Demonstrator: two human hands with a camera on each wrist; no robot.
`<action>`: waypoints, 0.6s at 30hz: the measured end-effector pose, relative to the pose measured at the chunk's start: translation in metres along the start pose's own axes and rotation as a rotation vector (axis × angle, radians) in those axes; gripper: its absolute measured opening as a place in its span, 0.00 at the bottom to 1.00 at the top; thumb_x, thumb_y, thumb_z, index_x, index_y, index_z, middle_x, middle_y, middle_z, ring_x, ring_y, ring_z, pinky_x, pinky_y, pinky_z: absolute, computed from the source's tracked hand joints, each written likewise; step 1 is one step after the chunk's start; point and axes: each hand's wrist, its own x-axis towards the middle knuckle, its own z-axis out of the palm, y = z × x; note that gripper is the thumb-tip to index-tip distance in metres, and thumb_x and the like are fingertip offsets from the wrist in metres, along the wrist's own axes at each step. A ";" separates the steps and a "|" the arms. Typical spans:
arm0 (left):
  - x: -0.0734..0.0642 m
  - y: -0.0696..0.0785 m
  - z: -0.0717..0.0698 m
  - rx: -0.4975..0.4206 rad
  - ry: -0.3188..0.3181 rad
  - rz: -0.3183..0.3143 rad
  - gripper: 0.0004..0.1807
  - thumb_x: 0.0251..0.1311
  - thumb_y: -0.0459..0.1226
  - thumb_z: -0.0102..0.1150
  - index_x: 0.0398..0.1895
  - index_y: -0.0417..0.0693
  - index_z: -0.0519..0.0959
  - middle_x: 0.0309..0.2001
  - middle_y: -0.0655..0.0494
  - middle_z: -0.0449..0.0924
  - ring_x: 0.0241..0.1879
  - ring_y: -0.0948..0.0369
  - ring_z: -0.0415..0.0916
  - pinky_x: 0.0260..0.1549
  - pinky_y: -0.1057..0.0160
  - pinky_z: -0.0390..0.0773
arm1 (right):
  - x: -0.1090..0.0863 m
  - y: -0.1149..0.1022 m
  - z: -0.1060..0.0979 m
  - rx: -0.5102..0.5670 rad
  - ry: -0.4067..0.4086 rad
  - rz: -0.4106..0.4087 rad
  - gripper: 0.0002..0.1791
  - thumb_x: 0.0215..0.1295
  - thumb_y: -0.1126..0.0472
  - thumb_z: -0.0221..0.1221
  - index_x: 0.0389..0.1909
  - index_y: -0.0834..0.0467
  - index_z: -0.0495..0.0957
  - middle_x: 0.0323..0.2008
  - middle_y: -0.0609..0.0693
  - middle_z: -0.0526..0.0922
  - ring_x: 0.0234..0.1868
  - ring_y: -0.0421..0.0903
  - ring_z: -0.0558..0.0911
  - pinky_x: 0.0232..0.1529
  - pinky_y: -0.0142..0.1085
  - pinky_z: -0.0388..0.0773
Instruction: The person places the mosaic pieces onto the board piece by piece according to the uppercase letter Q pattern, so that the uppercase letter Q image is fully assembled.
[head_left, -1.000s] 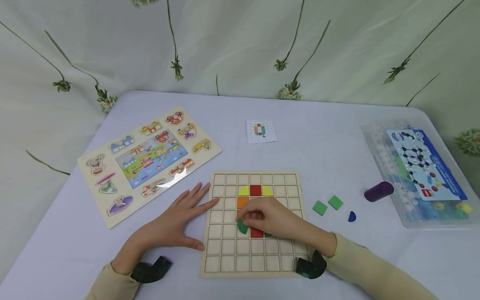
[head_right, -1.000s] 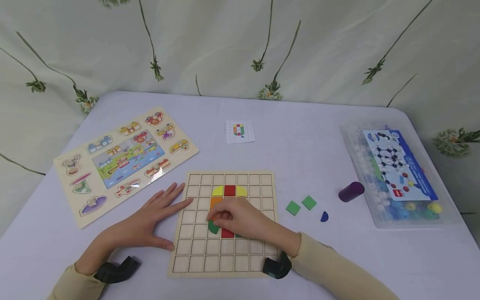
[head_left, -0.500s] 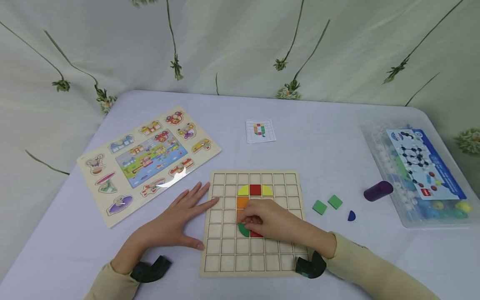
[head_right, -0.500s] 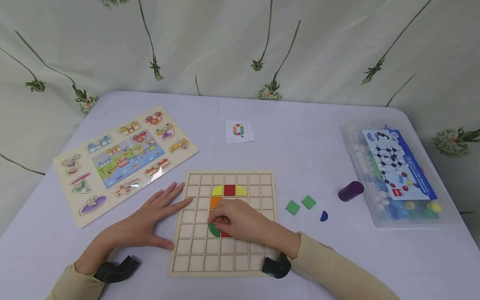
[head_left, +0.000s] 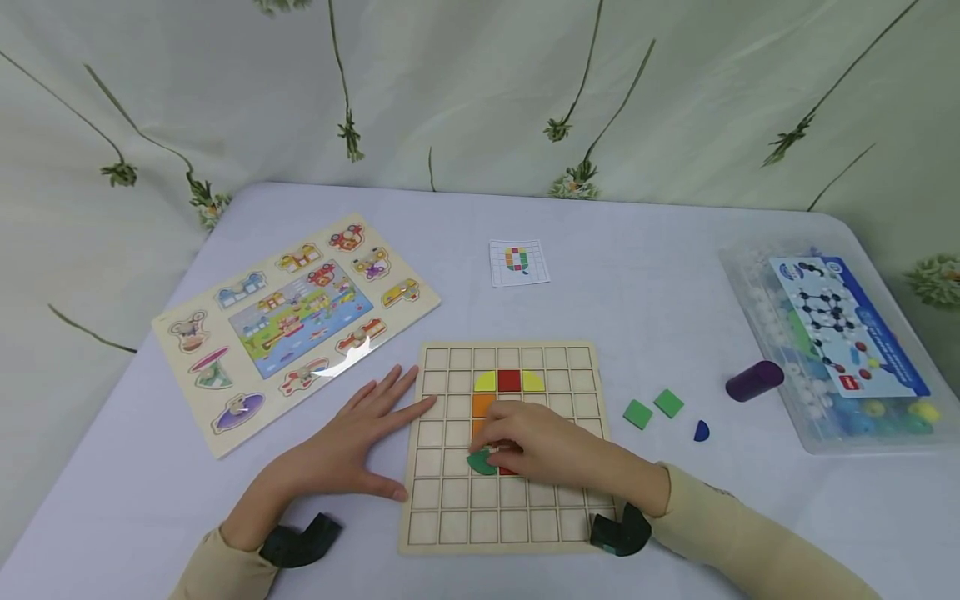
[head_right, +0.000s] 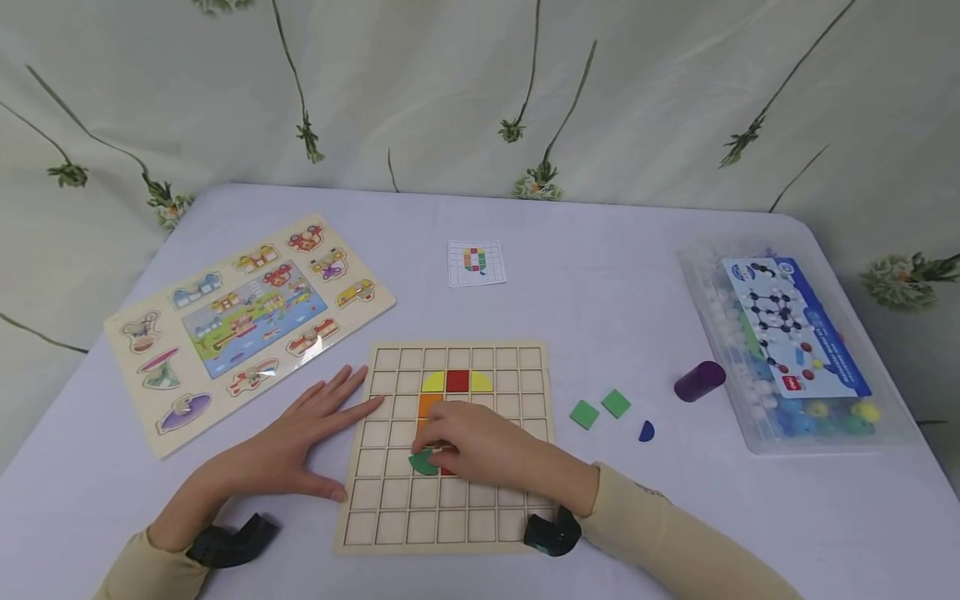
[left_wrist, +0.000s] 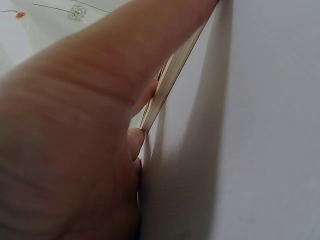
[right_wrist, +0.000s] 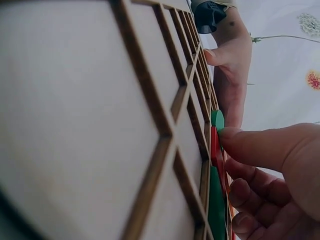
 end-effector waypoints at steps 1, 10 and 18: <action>0.000 0.000 0.000 -0.001 0.002 0.001 0.57 0.38 0.66 0.64 0.73 0.56 0.54 0.74 0.48 0.34 0.70 0.49 0.27 0.62 0.44 0.35 | 0.000 0.000 0.000 -0.006 0.009 0.006 0.07 0.58 0.65 0.64 0.38 0.54 0.84 0.33 0.39 0.74 0.32 0.34 0.71 0.34 0.24 0.70; 0.000 0.001 -0.001 0.007 0.004 0.007 0.57 0.38 0.66 0.64 0.73 0.55 0.55 0.74 0.47 0.35 0.70 0.49 0.28 0.63 0.45 0.34 | -0.006 0.001 -0.005 -0.045 0.081 0.083 0.05 0.57 0.66 0.65 0.28 0.52 0.81 0.29 0.37 0.74 0.30 0.36 0.72 0.34 0.29 0.71; 0.001 -0.002 0.001 0.007 0.014 0.022 0.57 0.38 0.66 0.64 0.73 0.55 0.55 0.74 0.48 0.34 0.70 0.49 0.28 0.62 0.44 0.36 | -0.013 0.006 -0.011 -0.010 0.144 0.100 0.03 0.57 0.65 0.65 0.30 0.53 0.83 0.30 0.35 0.76 0.31 0.35 0.73 0.33 0.29 0.72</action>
